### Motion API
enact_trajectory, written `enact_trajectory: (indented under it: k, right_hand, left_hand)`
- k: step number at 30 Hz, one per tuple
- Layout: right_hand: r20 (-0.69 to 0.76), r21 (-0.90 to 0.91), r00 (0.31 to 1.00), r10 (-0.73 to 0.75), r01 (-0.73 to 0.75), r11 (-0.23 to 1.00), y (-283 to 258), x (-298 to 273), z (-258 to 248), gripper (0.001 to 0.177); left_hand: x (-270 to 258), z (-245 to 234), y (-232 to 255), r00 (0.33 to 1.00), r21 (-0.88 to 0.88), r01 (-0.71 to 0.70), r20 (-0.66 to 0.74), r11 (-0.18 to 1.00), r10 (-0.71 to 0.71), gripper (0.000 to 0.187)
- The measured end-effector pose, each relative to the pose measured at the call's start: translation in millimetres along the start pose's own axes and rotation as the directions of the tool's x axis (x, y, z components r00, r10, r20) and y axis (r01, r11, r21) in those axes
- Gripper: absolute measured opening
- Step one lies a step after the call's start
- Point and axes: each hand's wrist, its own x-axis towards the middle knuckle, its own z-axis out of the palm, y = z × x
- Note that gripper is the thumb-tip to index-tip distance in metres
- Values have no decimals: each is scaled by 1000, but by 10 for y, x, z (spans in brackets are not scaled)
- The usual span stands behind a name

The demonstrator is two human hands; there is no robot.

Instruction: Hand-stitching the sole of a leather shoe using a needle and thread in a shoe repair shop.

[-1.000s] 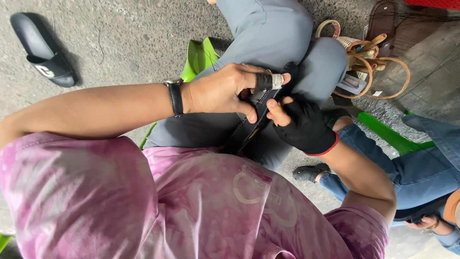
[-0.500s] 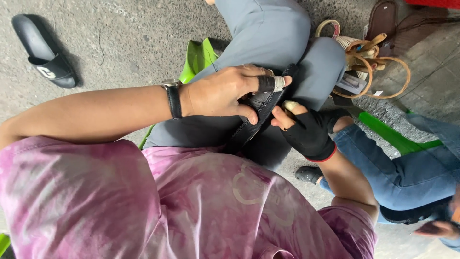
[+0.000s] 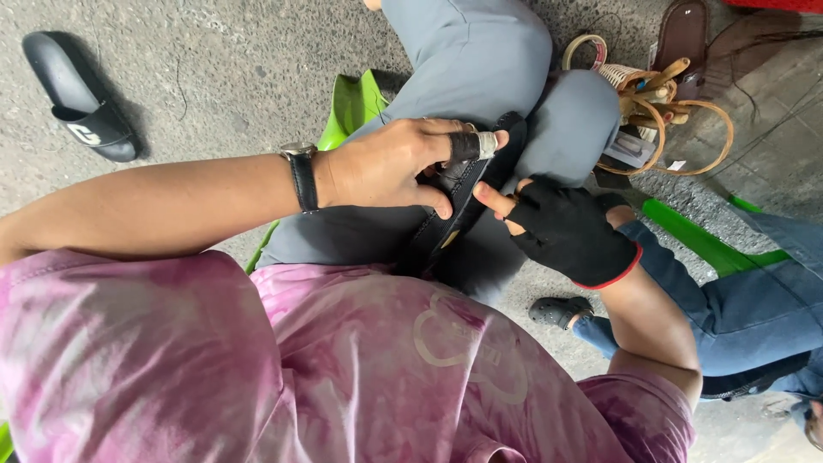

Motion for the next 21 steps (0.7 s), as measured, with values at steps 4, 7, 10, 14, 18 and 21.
enact_trajectory:
  k: [4, 7, 10, 14, 18, 21]
  right_hand:
    - [5, 51, 1000, 18, -18, 999, -2, -17, 22, 48]
    - [-130, -43, 991, -4, -2, 999, 57, -92, 192, 44]
    - [-234, -168, 965, -116, 77, 983, 120, -92, 294, 43]
    - [-314, -191, 929, -195, 139, 972, 133, 16, 322, 38]
    - [-356, -167, 922, -150, 96, 981, -7, 115, 381, 41]
    - [-376, -160, 919, -117, 60, 985, -68, 107, 399, 43]
  left_hand:
    - [3, -10, 0, 1000, -3, -7, -17, 1000, 7, 55]
    - [-19, -31, -15, 1000, -15, -24, -19, 1000, 23, 56]
    - [-54, -18, -48, 999, -55, -11, -34, 998, 9, 55]
    - [-63, -33, -90, 998, -126, 2, -61, 992, -10, 52]
    - [-58, -43, -122, 997, -179, -13, -82, 984, -2, 50]
    - [36, -181, 107, 993, -225, -82, -104, 971, 59, 47]
